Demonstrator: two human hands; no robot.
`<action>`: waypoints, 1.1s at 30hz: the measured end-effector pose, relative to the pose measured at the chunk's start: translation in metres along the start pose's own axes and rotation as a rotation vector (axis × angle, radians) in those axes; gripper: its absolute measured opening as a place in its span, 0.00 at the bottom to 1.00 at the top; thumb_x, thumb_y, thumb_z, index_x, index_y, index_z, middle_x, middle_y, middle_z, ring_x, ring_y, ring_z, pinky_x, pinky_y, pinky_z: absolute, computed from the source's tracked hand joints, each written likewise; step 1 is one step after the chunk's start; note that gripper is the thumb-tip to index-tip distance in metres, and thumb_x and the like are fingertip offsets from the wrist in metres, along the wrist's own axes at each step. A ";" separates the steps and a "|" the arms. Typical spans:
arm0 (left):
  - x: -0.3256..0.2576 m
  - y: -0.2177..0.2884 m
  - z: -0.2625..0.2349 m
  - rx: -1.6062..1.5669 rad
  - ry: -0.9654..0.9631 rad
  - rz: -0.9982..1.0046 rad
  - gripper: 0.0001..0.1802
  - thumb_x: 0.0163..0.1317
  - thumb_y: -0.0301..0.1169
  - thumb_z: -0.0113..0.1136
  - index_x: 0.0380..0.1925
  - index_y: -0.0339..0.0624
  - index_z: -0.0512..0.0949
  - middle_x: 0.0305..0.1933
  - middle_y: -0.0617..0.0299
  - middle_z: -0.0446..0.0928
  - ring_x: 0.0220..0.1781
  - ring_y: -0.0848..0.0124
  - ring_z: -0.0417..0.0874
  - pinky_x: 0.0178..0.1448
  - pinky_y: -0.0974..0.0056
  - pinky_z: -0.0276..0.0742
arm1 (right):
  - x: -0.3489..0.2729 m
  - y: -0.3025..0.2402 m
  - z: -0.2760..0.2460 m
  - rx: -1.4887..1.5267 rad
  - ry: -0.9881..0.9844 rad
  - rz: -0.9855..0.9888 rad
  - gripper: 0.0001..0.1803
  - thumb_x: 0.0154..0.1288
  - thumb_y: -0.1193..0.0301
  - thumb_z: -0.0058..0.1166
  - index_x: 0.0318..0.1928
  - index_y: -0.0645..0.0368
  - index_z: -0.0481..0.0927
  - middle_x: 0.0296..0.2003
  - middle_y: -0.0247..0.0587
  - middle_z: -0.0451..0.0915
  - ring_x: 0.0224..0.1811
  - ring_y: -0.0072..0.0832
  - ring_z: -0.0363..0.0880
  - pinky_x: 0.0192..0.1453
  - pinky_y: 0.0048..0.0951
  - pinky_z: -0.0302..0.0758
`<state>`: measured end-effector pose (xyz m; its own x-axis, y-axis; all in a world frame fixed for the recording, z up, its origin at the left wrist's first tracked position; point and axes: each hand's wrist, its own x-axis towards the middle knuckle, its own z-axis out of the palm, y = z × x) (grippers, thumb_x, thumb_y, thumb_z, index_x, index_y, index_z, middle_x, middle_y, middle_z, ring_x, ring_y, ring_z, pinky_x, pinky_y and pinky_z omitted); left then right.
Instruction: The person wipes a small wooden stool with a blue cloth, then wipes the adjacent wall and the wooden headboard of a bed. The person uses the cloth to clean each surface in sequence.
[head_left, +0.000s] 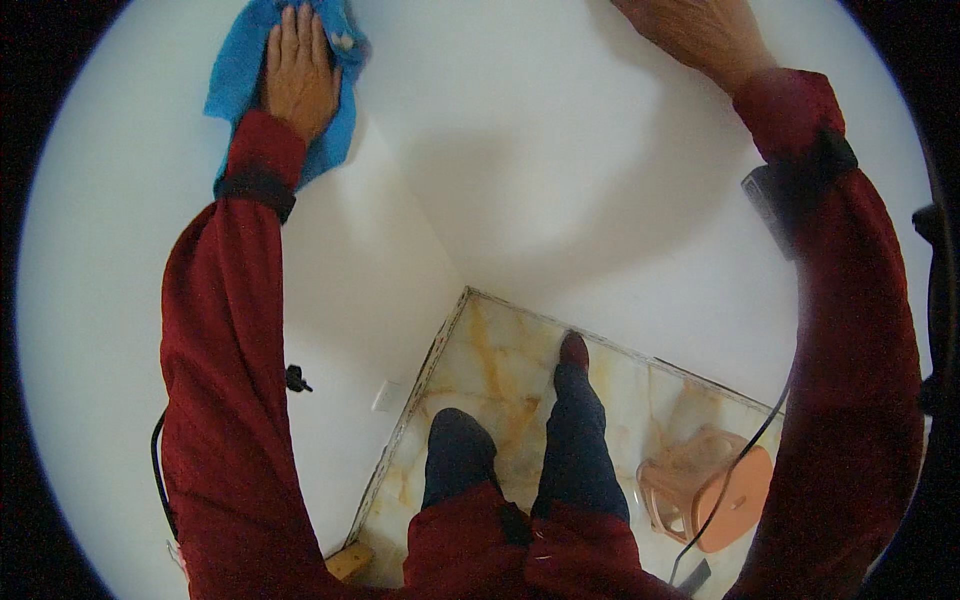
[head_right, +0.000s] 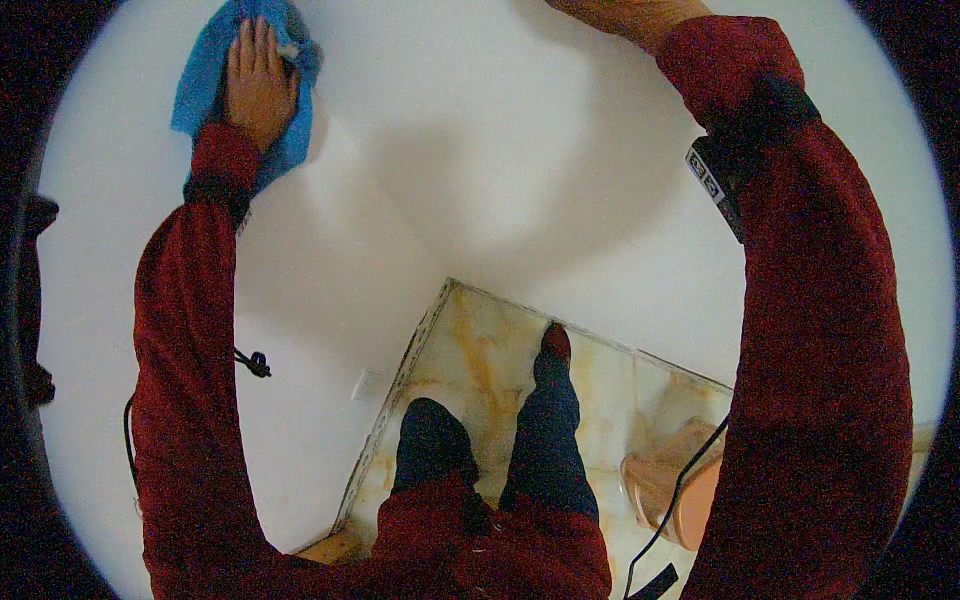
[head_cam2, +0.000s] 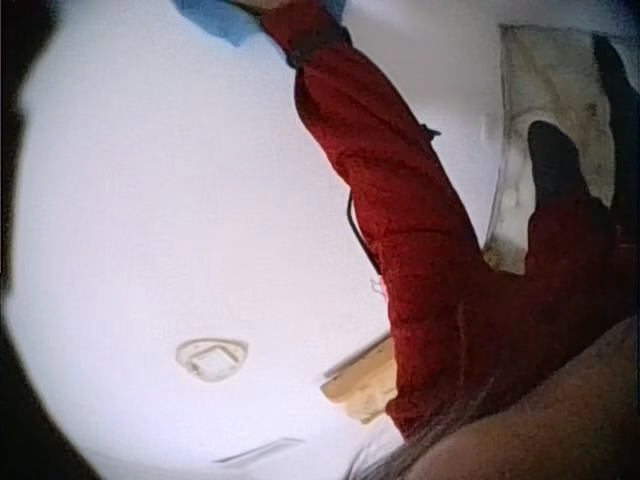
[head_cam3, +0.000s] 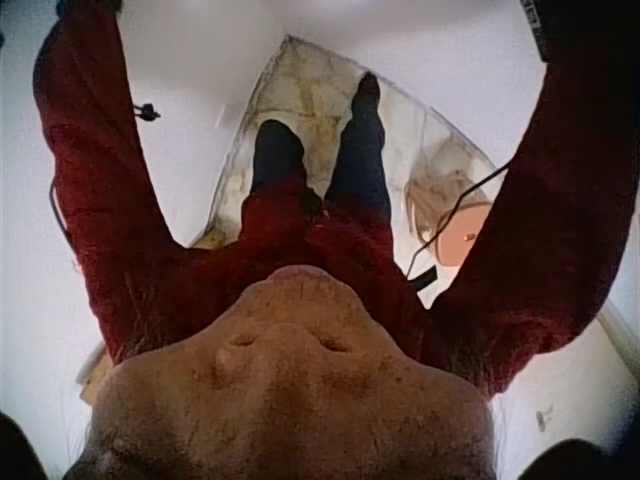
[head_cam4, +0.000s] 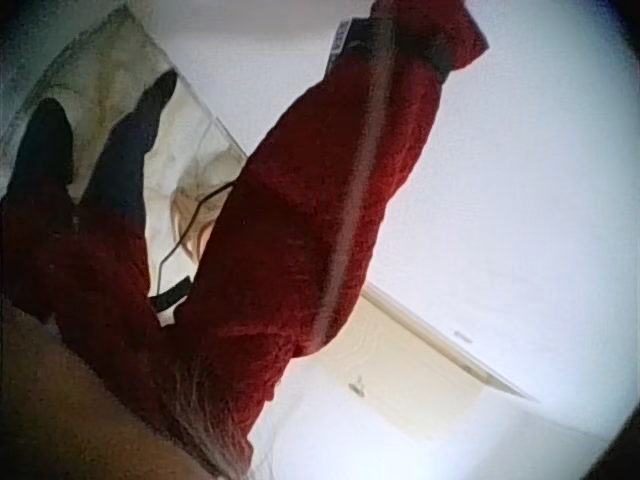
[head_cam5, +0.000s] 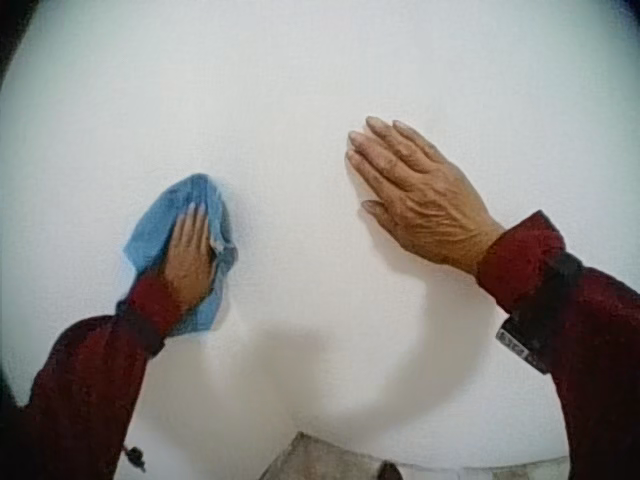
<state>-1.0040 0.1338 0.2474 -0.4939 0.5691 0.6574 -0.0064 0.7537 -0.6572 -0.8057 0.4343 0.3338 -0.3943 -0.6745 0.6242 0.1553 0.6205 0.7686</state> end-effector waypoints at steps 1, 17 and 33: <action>-0.010 -0.003 0.004 -0.084 0.010 0.037 0.38 0.65 0.44 0.50 0.67 0.30 0.54 0.75 0.47 0.46 0.77 0.51 0.42 0.77 0.49 0.37 | 0.004 -0.004 -0.002 0.002 0.002 -0.006 0.29 0.65 0.62 0.50 0.62 0.65 0.66 0.65 0.48 0.62 0.72 0.40 0.53 0.76 0.39 0.48; 0.114 -0.122 0.012 -0.490 0.366 0.057 0.24 0.64 0.32 0.44 0.57 0.27 0.64 0.60 0.33 0.65 0.69 0.44 0.57 0.74 0.47 0.45 | -0.002 -0.020 0.007 -0.014 0.048 0.061 0.28 0.67 0.61 0.47 0.62 0.66 0.66 0.65 0.47 0.62 0.71 0.40 0.53 0.76 0.39 0.48; -0.019 0.144 -0.118 -1.240 0.664 0.229 0.33 0.58 0.28 0.58 0.64 0.35 0.62 0.72 0.43 0.53 0.74 0.45 0.50 0.73 0.42 0.45 | 0.008 -0.020 0.009 -0.136 0.083 0.033 0.25 0.70 0.64 0.44 0.63 0.63 0.65 0.66 0.48 0.62 0.71 0.40 0.54 0.76 0.40 0.48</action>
<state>-0.8931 0.2705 0.1839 0.1148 0.5005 0.8581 0.9406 0.2231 -0.2560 -0.8203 0.4201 0.3220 -0.3111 -0.6887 0.6549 0.2903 0.5873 0.7555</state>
